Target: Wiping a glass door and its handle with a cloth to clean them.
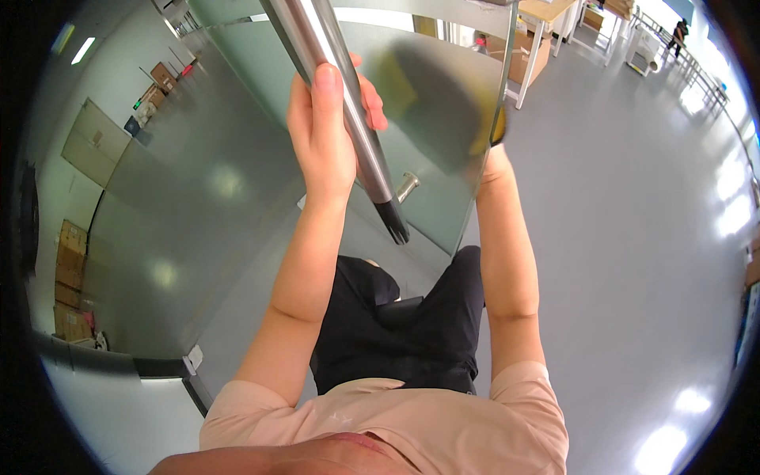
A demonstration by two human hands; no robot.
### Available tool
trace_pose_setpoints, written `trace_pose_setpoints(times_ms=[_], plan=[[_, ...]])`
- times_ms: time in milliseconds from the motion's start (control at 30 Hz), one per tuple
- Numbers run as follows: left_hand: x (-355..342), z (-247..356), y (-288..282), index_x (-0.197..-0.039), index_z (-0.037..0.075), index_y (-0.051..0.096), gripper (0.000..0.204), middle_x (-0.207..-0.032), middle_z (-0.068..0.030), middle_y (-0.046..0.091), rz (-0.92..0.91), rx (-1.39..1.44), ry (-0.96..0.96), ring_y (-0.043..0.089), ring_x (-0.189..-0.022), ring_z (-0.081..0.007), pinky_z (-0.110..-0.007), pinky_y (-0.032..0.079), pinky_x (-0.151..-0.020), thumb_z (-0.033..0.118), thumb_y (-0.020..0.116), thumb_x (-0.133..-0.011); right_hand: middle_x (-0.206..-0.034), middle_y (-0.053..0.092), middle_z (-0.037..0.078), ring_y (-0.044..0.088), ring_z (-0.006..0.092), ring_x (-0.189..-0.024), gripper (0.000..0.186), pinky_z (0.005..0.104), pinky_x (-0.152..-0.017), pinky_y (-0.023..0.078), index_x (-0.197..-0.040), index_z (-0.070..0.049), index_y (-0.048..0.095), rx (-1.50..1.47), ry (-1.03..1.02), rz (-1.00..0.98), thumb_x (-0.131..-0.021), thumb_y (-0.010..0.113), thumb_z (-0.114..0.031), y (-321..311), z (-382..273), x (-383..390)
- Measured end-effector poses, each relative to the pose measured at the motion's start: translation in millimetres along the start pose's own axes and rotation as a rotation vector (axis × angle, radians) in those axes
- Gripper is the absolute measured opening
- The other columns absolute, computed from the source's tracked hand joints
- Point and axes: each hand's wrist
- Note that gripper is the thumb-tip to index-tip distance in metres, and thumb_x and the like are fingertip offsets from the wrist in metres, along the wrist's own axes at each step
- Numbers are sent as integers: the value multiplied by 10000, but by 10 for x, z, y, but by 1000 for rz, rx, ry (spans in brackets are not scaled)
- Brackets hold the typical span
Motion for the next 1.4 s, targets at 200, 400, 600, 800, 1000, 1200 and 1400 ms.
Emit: trace_pose_setpoints(times_ms=[200,400,600,800,1000,1200,1400], plan=[[21,-5,-36,-993,-14,474,430,-625,-85,538,6,-17,-6,514,-517,-143,-263,412,-498,407,416,-929,-1050,575,17,530,109,-928,365,266,-743,476,-1166,-23,530,-66,89,-57,-883,557,-251,-398,503,354],[46,52,-106,-1007,-42,462,485,-633,-93,542,-17,-18,-15,520,-521,-148,-263,418,-495,434,415,-924,-1010,590,25,539,102,-874,301,254,-746,463,-1123,-12,562,-10,124,-71,-869,575,-172,-613,591,541],[95,219,-244,-1014,-51,472,555,-633,-117,525,43,-33,-9,517,-504,-177,-274,412,-463,484,358,-926,-1087,583,56,560,158,-960,375,292,-812,466,-1161,-11,533,82,75,-92,-813,627,-112,-513,811,797],[305,420,-677,-995,-58,465,494,-614,-127,504,13,188,0,507,-481,-184,-280,420,-444,427,403,-922,-1100,537,41,459,113,-1030,393,249,-924,339,-1205,45,482,152,14,-166,-961,385,-247,381,730,1253],[326,460,-591,-990,-11,477,572,-640,-107,507,24,72,-58,499,-497,-189,-295,422,-449,543,386,-888,-1103,546,69,481,148,-1044,369,277,-926,357,-1187,38,498,250,167,-45,-960,394,-233,180,746,1297],[366,479,-723,-988,74,484,572,-676,-49,509,-71,80,-58,494,-516,-155,-286,427,-429,616,338,-876,-818,525,8,439,99,-769,292,261,-724,388,-963,30,554,236,200,-78,-953,444,-241,-27,1021,1623],[340,474,-384,-961,77,464,644,-604,-63,498,361,-156,-87,468,-446,-154,-277,414,-390,688,302,-838,-877,553,6,464,83,-816,324,243,-751,396,-1001,39,561,194,263,-7,-962,418,-250,-468,1279,1596]])
Point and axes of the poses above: each hand's wrist, its own x-axis away from the middle knuckle, its own y-axis out of the palm, z = x × y
